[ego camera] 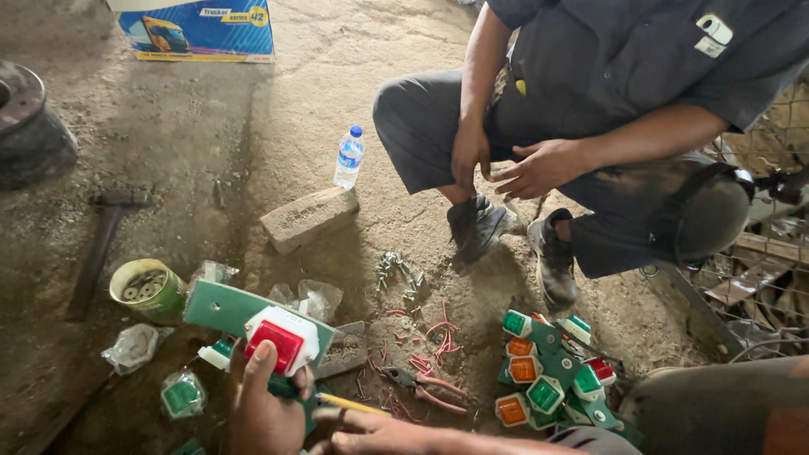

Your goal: The person sits on the floor and assembles small electrical components, likely vehicle lights. They use a hammer to secure parts, a screwdriver to tighten screws, and pliers to cut wires. The person handles multiple green and red plastic housings and wires throughout the process.

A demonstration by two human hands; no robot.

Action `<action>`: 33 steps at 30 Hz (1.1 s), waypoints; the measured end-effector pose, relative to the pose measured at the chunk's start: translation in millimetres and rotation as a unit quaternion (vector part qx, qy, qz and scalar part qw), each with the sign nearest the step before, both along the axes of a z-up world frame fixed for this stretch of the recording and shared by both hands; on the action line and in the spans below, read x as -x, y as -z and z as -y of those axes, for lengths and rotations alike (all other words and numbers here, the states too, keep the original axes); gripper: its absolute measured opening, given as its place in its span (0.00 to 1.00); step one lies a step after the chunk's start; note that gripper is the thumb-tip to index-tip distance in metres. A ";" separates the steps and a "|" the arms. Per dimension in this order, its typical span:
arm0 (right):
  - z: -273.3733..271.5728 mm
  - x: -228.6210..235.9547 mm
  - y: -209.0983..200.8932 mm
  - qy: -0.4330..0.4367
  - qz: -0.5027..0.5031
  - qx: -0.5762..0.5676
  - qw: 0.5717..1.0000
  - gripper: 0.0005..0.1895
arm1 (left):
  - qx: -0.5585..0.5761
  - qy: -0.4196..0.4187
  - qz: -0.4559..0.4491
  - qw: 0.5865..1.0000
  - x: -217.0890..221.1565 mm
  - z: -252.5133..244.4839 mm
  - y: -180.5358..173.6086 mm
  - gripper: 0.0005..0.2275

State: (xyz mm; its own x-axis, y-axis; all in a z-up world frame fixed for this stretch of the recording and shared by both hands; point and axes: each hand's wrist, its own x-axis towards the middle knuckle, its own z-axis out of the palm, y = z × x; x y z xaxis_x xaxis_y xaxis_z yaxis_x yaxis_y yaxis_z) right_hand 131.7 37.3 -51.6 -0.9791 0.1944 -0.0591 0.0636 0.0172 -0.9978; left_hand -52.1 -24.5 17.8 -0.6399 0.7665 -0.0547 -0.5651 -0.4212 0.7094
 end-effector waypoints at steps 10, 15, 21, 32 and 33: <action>35.7 19.8 77.6 0.296 -0.167 0.651 0.679 0.21 | -0.012 -0.153 -0.425 0.892 -25.2 0.5 72.6 0.17; -10.4 -10.8 73.9 0.438 -0.070 0.582 0.681 0.13 | 0.043 -0.212 -0.545 0.810 14.6 -6.1 88.5 0.17; -7.9 -69.6 157.1 0.253 -0.047 0.421 0.870 0.07 | 0.121 -0.013 -0.091 0.988 60.7 -8.3 102.9 0.16; 34.6 -137.5 238.5 0.227 0.230 0.190 0.927 0.29 | 0.301 0.050 -0.199 0.931 83.1 -17.7 172.5 0.32; 40.8 -150.3 223.4 0.232 0.219 0.160 0.934 0.29 | 0.312 0.041 -0.242 0.918 82.4 -17.8 172.8 0.34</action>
